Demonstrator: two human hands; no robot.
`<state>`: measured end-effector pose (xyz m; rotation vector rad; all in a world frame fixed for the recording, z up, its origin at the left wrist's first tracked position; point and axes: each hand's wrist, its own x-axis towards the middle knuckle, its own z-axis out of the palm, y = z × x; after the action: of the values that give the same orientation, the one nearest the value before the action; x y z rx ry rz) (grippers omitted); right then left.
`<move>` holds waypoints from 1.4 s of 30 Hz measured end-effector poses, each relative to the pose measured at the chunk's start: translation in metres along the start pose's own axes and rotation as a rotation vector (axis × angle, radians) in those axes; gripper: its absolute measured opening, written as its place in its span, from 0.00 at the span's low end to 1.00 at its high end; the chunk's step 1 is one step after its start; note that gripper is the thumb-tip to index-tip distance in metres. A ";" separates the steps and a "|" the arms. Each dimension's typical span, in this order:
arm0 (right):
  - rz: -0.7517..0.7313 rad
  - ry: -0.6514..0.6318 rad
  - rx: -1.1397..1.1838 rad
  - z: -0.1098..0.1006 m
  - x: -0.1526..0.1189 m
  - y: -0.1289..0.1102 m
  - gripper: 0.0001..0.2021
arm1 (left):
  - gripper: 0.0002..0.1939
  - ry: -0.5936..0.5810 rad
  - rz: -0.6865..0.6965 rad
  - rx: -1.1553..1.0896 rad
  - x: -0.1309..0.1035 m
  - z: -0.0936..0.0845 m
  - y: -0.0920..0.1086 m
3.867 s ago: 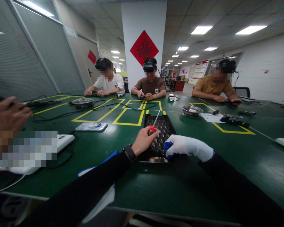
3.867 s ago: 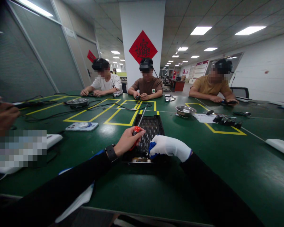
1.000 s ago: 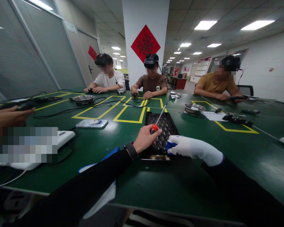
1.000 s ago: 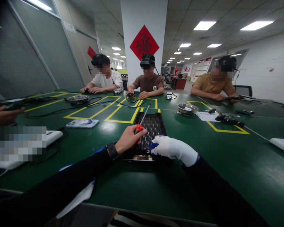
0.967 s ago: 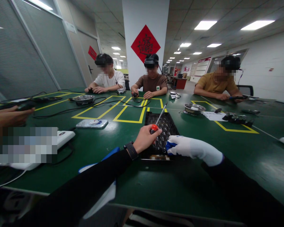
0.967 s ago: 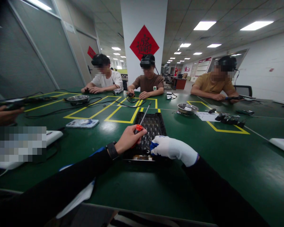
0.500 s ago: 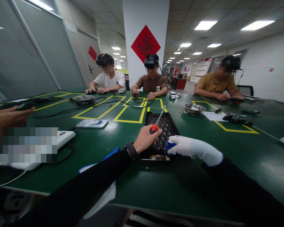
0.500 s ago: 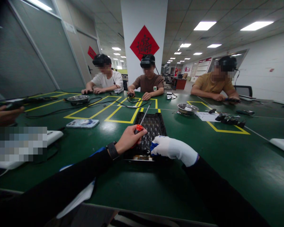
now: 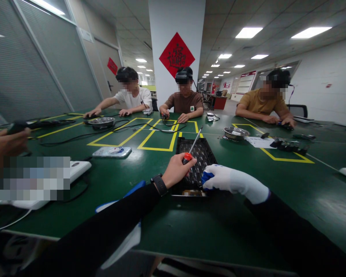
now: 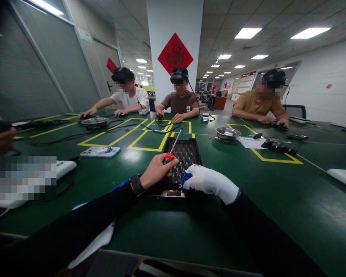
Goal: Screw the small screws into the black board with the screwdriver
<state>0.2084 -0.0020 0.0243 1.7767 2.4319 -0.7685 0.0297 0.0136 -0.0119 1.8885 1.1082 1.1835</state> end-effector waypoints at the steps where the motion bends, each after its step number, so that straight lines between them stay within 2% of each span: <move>1: -0.005 0.001 0.001 0.000 0.001 0.000 0.17 | 0.17 -0.002 0.001 -0.001 0.000 0.000 0.000; 12: -0.025 0.079 0.072 -0.003 -0.001 -0.002 0.14 | 0.18 0.008 0.009 0.010 0.000 -0.001 -0.001; 17: -0.118 0.120 0.187 -0.003 0.001 -0.001 0.09 | 0.19 0.012 -0.005 0.005 -0.001 -0.001 0.000; 19: -0.161 0.204 0.233 0.001 0.000 -0.002 0.08 | 0.19 0.015 -0.010 0.008 0.000 -0.001 0.000; 24: -0.182 0.525 0.346 0.015 -0.008 -0.010 0.10 | 0.19 0.018 -0.006 0.006 0.000 -0.003 0.002; 29: -0.258 0.746 0.393 0.011 -0.012 -0.012 0.13 | 0.19 -0.001 -0.009 -0.008 -0.001 -0.005 0.007; 33: -0.367 0.873 0.272 0.003 -0.006 -0.007 0.11 | 0.17 -0.044 -0.018 -0.021 0.000 -0.009 0.012; 37: -0.540 1.048 -0.101 0.001 0.000 -0.005 0.13 | 0.13 -0.143 -0.014 -0.023 0.010 -0.016 0.027; 39: -0.583 1.047 -0.329 0.000 0.001 -0.008 0.17 | 0.11 -0.204 -0.035 -0.031 0.018 -0.020 0.037; 42: -0.534 1.022 -0.492 -0.001 0.000 -0.014 0.21 | 0.20 -0.235 -0.032 -0.020 0.027 -0.022 0.048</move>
<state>0.1960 -0.0045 0.0304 1.4892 3.2810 0.9708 0.0315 0.0188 0.0466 1.9295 0.9902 0.9230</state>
